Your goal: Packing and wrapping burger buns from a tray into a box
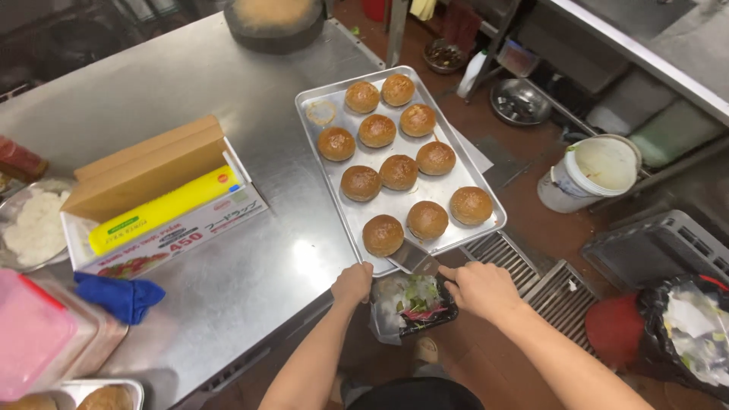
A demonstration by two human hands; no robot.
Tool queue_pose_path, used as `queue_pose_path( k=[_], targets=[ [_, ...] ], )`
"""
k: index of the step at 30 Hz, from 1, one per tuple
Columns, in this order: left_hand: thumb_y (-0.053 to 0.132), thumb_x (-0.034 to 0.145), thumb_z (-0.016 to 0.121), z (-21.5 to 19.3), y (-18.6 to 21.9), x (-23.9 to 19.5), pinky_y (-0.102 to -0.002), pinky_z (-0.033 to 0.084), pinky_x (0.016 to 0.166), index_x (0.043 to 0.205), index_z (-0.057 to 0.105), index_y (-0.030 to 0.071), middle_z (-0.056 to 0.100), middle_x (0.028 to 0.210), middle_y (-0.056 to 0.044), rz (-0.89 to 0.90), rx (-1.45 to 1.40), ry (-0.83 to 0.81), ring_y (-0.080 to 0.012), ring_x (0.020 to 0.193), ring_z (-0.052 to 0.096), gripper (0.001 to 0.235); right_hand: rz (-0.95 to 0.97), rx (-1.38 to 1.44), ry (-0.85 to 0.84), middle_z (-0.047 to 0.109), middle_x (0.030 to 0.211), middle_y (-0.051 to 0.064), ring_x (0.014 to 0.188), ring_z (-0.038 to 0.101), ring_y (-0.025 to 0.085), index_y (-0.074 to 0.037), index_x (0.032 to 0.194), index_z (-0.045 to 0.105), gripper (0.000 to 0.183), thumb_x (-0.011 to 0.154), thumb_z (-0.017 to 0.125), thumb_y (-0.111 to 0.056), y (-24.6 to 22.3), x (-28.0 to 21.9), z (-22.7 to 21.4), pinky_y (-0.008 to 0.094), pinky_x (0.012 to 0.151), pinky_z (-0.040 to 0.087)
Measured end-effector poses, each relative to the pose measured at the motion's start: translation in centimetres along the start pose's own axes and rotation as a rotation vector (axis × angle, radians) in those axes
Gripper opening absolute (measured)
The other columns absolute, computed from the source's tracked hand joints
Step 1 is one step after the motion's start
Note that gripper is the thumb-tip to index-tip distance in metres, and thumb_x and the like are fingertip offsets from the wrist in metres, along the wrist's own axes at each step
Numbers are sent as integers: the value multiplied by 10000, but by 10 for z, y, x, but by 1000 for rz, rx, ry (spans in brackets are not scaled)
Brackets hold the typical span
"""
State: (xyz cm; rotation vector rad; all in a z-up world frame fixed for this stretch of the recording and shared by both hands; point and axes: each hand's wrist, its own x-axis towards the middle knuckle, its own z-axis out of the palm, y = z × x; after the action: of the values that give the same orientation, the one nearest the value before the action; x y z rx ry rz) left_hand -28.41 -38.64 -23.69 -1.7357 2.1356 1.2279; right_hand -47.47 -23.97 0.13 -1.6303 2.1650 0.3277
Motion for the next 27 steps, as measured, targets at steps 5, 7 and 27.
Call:
queue_pose_path(
  k=[5, 7, 27],
  targets=[
    [295, 1069, 351, -7, 21, -19, -521, 591, 761, 940, 688, 38, 674, 559, -80, -35, 63, 12, -326, 705, 751, 443, -132, -111, -63, 774, 988, 188, 895, 785, 317, -192, 1217, 766, 331, 958, 613, -330, 33, 25, -1, 461, 771, 657],
    [308, 1078, 339, -9, 30, -27, -511, 579, 739, 908, 683, 45, 671, 569, -113, -80, 29, 17, -311, 685, 740, 465, -152, -117, 25, 744, 867, 190, 808, 768, 401, -158, 1141, 793, 332, 927, 590, -310, 28, 33, 20, 557, 699, 622],
    [164, 914, 374, 1, 93, -77, -420, 521, 790, 952, 618, 42, 732, 804, -114, -419, -102, -50, -308, 771, 694, 276, -91, 137, -75, 706, 1057, 222, 982, 695, 477, -164, 1484, 431, 555, 940, 452, -61, 14, 69, 52, 562, 735, 569]
  ],
)
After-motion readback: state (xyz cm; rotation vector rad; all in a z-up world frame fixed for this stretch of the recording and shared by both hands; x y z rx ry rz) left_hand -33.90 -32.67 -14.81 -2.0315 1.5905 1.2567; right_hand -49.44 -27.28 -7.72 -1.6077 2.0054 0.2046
